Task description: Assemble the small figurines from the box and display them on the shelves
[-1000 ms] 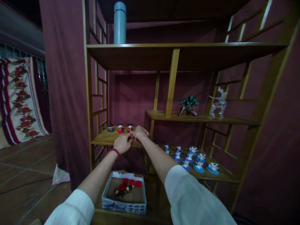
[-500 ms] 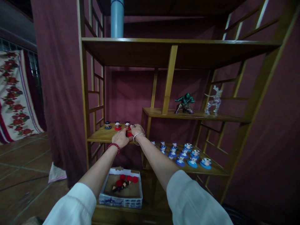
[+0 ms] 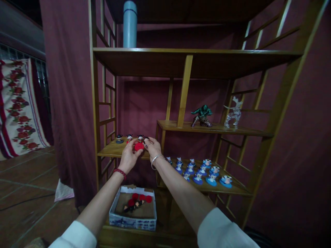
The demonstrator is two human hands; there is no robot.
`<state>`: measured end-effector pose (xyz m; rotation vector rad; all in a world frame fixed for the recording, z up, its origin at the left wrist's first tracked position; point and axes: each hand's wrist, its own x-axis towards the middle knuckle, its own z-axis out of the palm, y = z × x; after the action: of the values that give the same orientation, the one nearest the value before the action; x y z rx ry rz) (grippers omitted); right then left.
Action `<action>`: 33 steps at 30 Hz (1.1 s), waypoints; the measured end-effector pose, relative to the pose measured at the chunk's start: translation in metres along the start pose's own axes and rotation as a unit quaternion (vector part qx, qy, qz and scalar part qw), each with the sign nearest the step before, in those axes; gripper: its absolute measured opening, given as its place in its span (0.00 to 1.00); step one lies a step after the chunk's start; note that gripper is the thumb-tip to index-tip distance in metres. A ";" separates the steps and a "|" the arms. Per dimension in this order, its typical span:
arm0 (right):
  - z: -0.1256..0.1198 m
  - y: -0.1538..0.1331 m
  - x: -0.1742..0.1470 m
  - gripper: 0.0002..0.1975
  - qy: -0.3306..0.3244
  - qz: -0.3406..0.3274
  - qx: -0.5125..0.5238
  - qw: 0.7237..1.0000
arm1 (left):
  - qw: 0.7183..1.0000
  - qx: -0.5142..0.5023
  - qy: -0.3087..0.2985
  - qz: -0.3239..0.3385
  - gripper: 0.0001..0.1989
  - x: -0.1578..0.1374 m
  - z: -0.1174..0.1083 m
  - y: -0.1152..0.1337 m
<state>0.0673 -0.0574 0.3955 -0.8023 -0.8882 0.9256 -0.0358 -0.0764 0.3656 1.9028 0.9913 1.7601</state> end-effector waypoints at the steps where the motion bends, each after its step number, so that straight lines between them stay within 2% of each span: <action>1: -0.001 -0.003 -0.007 0.09 -0.012 -0.005 0.038 0.999 | 0.999 -0.039 0.002 -0.008 0.26 -0.004 -0.001 0.003; 6: -0.010 -0.017 -0.040 0.17 -0.074 -0.011 0.128 0.989 | 0.988 -0.143 0.026 -0.057 0.25 -0.029 -0.003 0.022; 13: -0.016 -0.028 -0.059 0.18 -0.096 -0.027 0.074 0.992 | 0.985 -0.156 0.019 -0.070 0.18 -0.044 -0.001 0.025; 19: -0.022 -0.029 -0.070 0.18 -0.137 -0.042 0.083 0.986 | 0.968 -0.225 0.061 -0.094 0.26 -0.052 0.000 0.045; 25: -0.027 -0.029 -0.082 0.21 -0.143 -0.035 0.064 0.987 | 0.965 -0.238 0.058 -0.096 0.27 -0.065 -0.003 0.053; 33: -0.035 -0.024 -0.093 0.19 -0.148 -0.027 0.044 0.988 | 0.954 -0.274 0.055 -0.111 0.25 -0.081 -0.007 0.056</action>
<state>0.0758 -0.1573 0.3757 -0.5692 -1.1126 1.0460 -0.0265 -0.1733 0.3470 1.3101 0.6273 1.7825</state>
